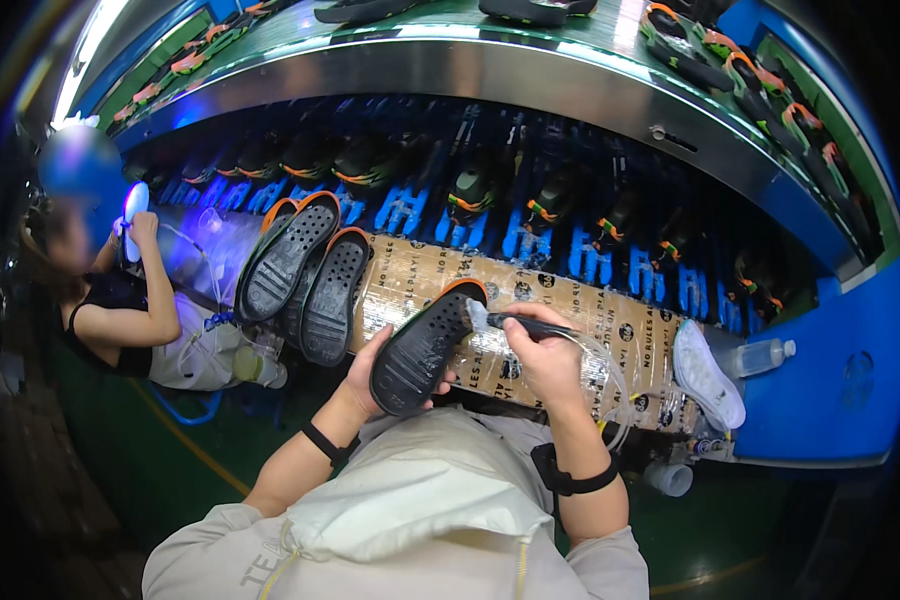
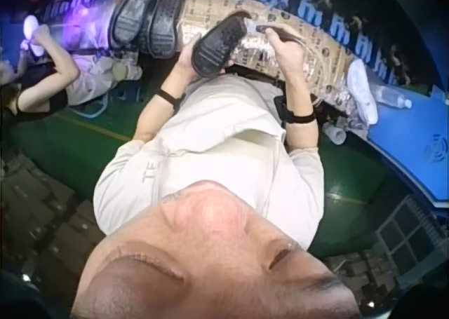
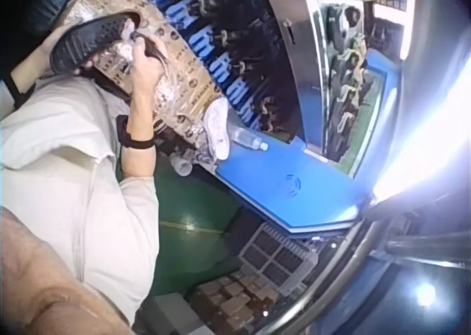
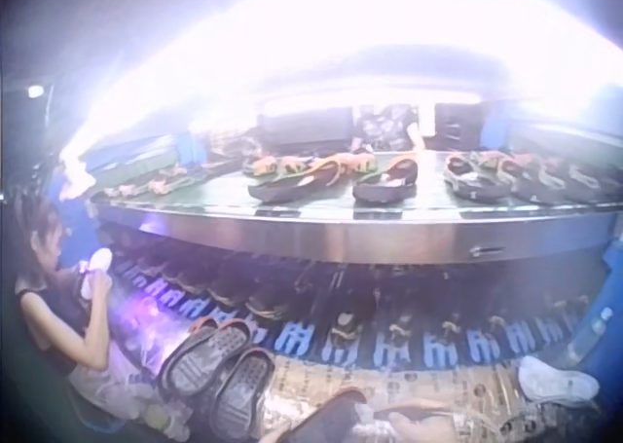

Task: The person picks up shoe soles from a conveyor belt, applies adhesive to their surfaces using a brush-like tool connected to a hose, and then places the soles onto a different conveyor belt.

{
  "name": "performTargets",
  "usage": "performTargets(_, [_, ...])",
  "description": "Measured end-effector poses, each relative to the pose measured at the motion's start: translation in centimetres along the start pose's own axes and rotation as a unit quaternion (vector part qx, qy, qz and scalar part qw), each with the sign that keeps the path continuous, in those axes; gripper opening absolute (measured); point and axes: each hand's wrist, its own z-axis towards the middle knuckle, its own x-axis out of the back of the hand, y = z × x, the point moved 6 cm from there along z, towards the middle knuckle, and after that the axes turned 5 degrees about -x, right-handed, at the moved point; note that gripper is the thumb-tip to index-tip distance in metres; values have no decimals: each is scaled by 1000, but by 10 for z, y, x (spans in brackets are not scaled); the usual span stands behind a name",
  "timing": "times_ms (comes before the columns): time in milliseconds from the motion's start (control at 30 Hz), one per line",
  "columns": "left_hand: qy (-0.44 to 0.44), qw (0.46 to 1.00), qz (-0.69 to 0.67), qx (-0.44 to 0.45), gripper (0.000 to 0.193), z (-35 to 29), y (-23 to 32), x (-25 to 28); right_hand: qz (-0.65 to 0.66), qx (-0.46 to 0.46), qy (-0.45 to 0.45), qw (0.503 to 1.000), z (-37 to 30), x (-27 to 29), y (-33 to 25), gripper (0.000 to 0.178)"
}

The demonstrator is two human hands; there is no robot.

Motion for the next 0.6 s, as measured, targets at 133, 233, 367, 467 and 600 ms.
performTargets(133, [76, 987, 131, -61, 82, 21, -9, -4, -59, 8, 38, 997, 16, -14, -3, 16])
performTargets(233, [76, 991, 62, -89, 83, 34, -16, -19, -40, 50, 82, 995, 25, -20, -19, 15])
performTargets(367, [40, 991, 83, -100, 79, 46, -20, -30, -36, 161, 106, 981, 23, -34, -42, 18])
performTargets(467, [84, 979, 116, -147, 75, 52, -10, -12, -148, 283, 81, 944, 2, -51, -54, 20])
performTargets(600, [26, 969, 130, -210, 75, 60, 0, -25, -300, 275, -117, 906, -34, -67, -70, 16])
